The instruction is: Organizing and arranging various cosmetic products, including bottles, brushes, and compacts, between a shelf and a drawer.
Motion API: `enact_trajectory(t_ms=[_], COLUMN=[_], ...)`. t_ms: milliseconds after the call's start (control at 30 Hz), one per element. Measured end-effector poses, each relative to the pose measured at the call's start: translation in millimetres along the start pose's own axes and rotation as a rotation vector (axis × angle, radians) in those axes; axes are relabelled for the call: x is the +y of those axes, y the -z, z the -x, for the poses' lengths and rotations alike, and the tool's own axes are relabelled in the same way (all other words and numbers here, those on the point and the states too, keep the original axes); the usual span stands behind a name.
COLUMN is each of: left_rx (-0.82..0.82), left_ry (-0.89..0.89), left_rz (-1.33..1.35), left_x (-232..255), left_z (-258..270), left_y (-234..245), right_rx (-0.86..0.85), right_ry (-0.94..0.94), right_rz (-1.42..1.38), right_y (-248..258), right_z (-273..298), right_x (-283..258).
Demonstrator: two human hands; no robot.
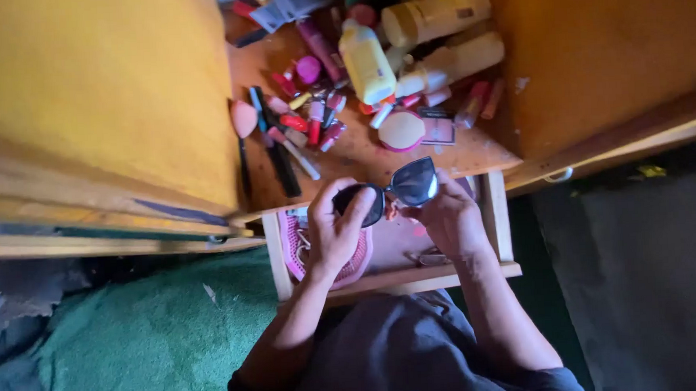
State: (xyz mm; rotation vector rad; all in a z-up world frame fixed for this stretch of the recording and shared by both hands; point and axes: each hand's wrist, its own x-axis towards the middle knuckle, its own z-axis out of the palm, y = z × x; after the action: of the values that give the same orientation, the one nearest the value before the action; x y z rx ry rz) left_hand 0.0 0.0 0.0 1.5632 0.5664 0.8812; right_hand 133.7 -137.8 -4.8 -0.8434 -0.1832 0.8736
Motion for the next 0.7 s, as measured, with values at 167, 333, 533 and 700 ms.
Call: enact_trajectory(t_ms=[167, 333, 533, 700], left_rx=[-0.089, -0.016, -0.024, 0.024], left_ry=[-0.064, -0.212, -0.295, -0.218], left_rz=[-0.073, -0.156, -0.191, -0.126], left_x=[-7.4, 10.7, 14.0, -11.0], left_z=[-4.2, -3.9, 2.9, -3.5], left_y=[-15.9, -38.8, -42.0, -25.2], right_rx=[-0.098, 0.2, 0.364, 0.245], right_ry=[0.194, 0.45, 0.638, 0.564], right_rz=[0.115, 1.026, 0.912, 0.826], right_y=[20.9, 13.6, -4.9, 4.0], right_z=[7.4, 6.4, -2.2, -5.9], right_x=[-15.8, -12.5, -6.3, 7.5])
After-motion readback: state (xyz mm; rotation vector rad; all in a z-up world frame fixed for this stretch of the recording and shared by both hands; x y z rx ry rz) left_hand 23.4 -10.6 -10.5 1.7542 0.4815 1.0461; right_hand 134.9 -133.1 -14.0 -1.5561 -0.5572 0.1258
